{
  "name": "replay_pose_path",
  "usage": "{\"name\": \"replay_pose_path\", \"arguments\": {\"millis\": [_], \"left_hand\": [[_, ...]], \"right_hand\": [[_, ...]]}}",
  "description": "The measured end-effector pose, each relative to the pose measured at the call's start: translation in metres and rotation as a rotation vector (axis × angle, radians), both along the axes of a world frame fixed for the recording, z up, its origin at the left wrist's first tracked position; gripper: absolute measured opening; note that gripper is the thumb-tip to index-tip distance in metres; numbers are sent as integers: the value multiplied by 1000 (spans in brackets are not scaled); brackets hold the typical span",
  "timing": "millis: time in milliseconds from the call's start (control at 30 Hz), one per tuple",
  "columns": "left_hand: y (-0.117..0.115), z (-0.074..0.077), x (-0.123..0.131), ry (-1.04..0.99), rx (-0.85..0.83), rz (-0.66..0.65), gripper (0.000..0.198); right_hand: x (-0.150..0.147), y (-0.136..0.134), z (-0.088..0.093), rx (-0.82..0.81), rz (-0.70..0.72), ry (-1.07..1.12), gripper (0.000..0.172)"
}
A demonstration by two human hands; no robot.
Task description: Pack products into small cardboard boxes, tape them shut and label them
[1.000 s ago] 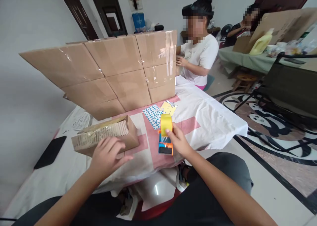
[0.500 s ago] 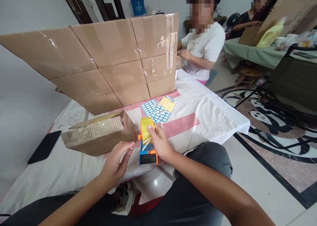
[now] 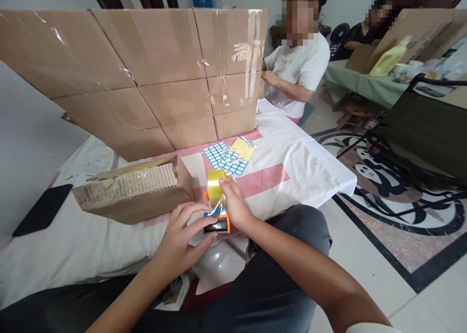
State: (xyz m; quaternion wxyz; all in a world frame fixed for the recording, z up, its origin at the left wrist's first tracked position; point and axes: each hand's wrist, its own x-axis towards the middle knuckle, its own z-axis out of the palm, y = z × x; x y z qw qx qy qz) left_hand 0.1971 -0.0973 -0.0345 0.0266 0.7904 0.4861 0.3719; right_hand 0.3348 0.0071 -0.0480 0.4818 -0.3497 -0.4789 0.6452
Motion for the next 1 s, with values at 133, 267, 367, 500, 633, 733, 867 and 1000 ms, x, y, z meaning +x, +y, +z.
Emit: {"name": "replay_pose_path", "arguments": {"millis": [133,267,367,500,633,733,867,1000], "left_hand": [[1,-2,1,-55,-48,17,19],[2,-1,1,-37,11,43,14],[0,-3,2,86,183,52,14],[-2,-15,0,196,363,56,21],[0,-28,-9,219,401,63,19],[1,-31,-14,231,439,77,18],[1,-36,-18,251,466,92,22],[3,-47,-22,306,420,88,17]], "right_hand": [[0,1,-4,-62,17,18,34],[-1,1,-6,-88,35,49,29],[-3,1,-10,-132,14,51,32],[-5,0,-21,-226,-3,62,41],[-6,-2,-28,-133,-21,11,41],[-8,-5,-27,-134,-46,0,45],[-10,-9,-22,-179,-47,33,52],[-11,-12,-20,-148,-31,-5,52]]}}
